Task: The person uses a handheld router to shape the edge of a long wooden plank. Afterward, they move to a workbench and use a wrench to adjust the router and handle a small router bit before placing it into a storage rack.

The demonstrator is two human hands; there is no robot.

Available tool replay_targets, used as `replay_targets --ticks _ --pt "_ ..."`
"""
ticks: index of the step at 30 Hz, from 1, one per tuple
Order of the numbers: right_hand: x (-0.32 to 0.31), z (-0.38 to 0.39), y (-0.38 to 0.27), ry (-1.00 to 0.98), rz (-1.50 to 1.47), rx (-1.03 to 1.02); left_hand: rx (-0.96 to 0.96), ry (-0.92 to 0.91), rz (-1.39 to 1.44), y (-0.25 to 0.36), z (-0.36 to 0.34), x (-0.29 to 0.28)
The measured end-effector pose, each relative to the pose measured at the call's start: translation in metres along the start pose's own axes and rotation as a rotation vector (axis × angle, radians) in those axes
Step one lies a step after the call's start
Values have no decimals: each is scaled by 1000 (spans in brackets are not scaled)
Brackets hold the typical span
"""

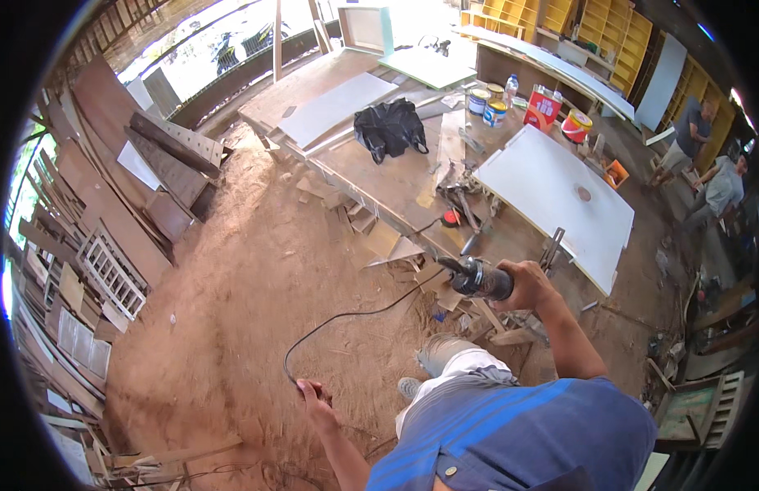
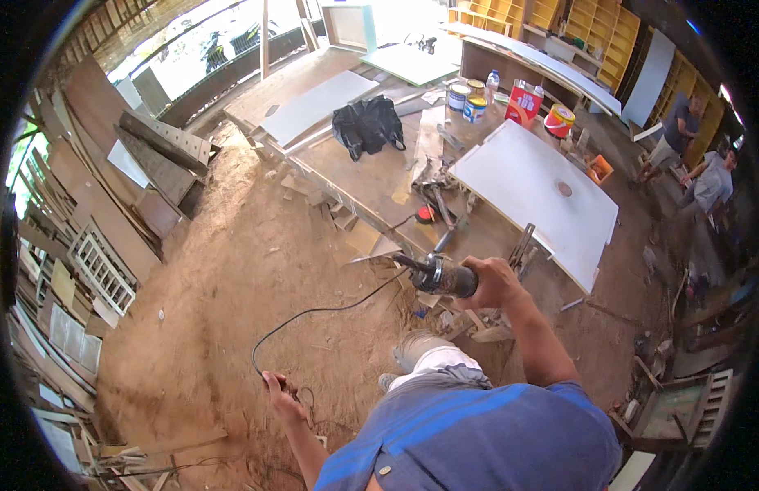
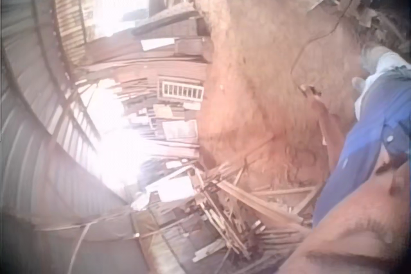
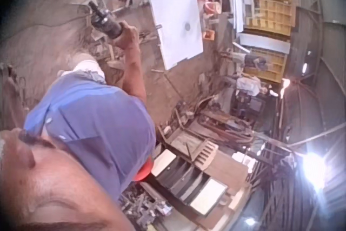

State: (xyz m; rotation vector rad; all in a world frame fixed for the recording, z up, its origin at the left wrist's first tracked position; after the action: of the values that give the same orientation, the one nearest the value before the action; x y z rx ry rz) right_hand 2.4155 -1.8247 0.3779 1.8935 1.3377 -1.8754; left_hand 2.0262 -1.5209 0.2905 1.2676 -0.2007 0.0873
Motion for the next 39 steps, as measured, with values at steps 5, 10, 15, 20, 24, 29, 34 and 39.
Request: replay_targets --ticks 5,10,15,20,24,29,34,39 --pt "32 -71 -3 -93 -3 -64 27 36 36 4 -31 2" --pt "75 -178 25 -193 37 -168 34 74 -75 -4 -60 11" --pt "119 -312 56 -343 152 -229 -24 92 -310 -1 -81 64" --pt "180 -425 112 -638 325 -40 -48 92 -460 -20 -110 107" --pt "220 -480 134 -798 389 23 -121 22 -494 -15 -120 160" --pt "253 -521 161 -953 254 149 -108 -23 -547 -39 -139 177" --pt "257 -537 162 -967 331 85 -159 -72 -451 -35 -142 181" --pt "235 -506 130 -661 499 -5 -93 -99 -486 -15 -140 159"
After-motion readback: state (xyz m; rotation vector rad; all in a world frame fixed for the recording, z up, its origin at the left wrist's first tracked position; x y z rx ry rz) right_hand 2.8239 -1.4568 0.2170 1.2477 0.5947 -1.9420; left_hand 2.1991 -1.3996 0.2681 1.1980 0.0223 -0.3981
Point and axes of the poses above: each hand's wrist, its own z-axis away from the middle knuckle, its own x-axis out of the palm, y = z × x, the point moved 1 cm from there along -z, towards the middle knuckle, and after that the axes turned 9 degrees about y, right-handed, at the moved point
